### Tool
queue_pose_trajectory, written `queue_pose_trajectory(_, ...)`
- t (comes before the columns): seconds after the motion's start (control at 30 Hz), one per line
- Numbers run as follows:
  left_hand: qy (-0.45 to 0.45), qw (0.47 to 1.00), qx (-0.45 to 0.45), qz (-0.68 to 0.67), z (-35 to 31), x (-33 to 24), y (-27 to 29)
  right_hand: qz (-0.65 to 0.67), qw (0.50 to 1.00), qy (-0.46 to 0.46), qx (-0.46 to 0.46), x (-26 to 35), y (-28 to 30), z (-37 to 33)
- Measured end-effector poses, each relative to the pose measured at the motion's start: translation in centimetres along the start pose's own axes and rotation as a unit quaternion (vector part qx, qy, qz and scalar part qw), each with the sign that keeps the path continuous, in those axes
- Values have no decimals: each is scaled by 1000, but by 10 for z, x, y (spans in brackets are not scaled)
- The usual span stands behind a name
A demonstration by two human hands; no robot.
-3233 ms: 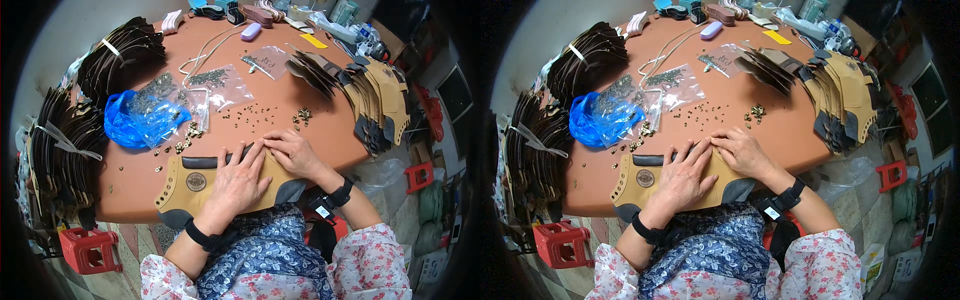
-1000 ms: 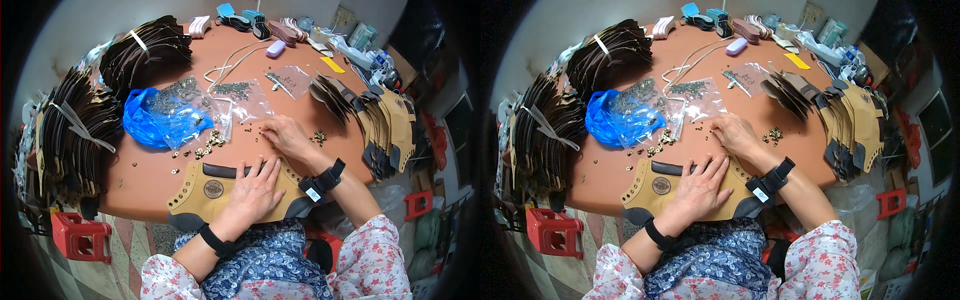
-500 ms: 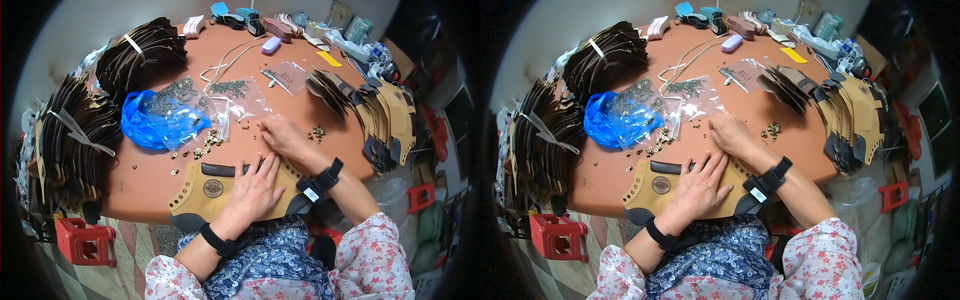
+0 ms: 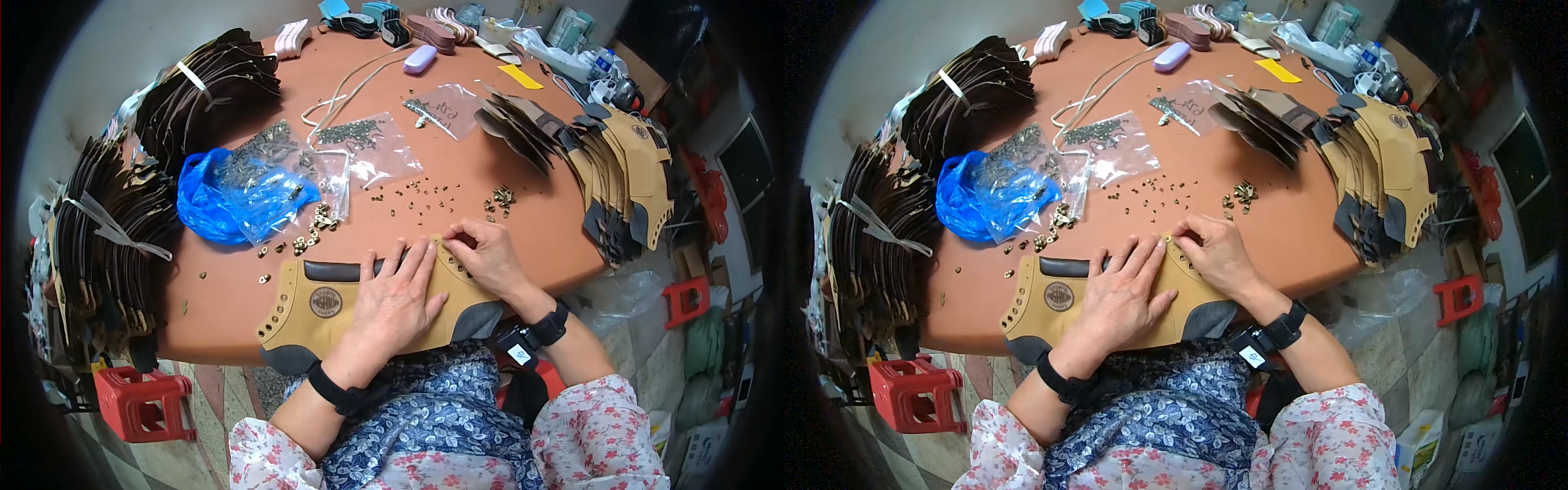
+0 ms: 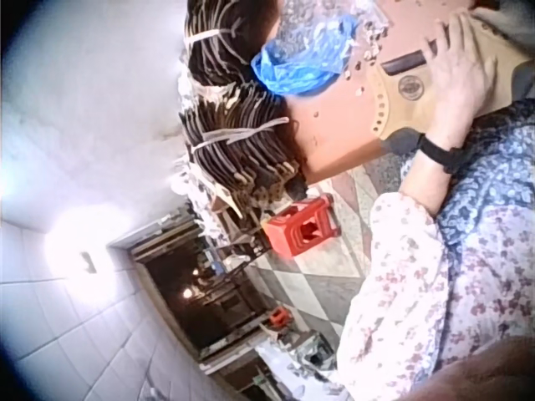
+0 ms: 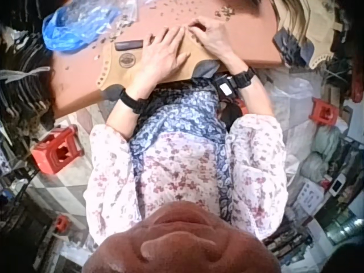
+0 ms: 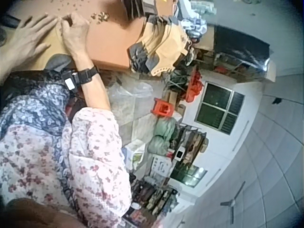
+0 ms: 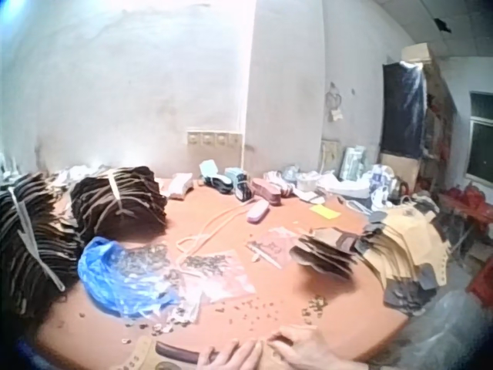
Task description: Attaching small metal eyelets to the upper parts of shoes during the manufacturing process.
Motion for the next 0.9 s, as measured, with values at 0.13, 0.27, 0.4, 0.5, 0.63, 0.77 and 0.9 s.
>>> queue_pose_trajectory(0.13, -1, 1000, -2, -2, 0, 1, -2, -2, 1000, 7, -5, 0, -4, 1)
queue_pose_trajectory(0.27, 3, 1000, -4, -4, -1, 0, -1, 2, 1000, 10, -14, -1, -7, 4)
queue_pose_trajectory(0.4, 2, 1000, 2, -6, 1, -1, 2, -29, 999, 37, -26, 0, -7, 2)
queue_pose_trajectory(0.5, 5, 1000, 7, -3, 1, -1, 2, 9, 1000, 11, -13, -5, -10, 2)
queue_pose_trajectory(0.63, 4, 1000, 6, 0, 0, 0, -1, 25, 1000, -1, -9, -4, -10, 3)
queue_pose_trajectory(0.77, 10, 1000, 12, 0, 1, 0, 0, -3, 998, 38, -39, 5, -8, 4)
queue_pose_trajectory(0.9, 6, 1000, 10, 1, 1, -1, 1, -71, 990, 97, -69, 4, -9, 2)
Point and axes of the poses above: each hand's wrist, its own z-axis towards the middle knuckle, its own y-axis out of the back of the hand, x = y × z, the point moved 4 cm from there along z, towards the middle knuckle, and after that the axes turned 12 degrees about -z, right-handed, at the moved point
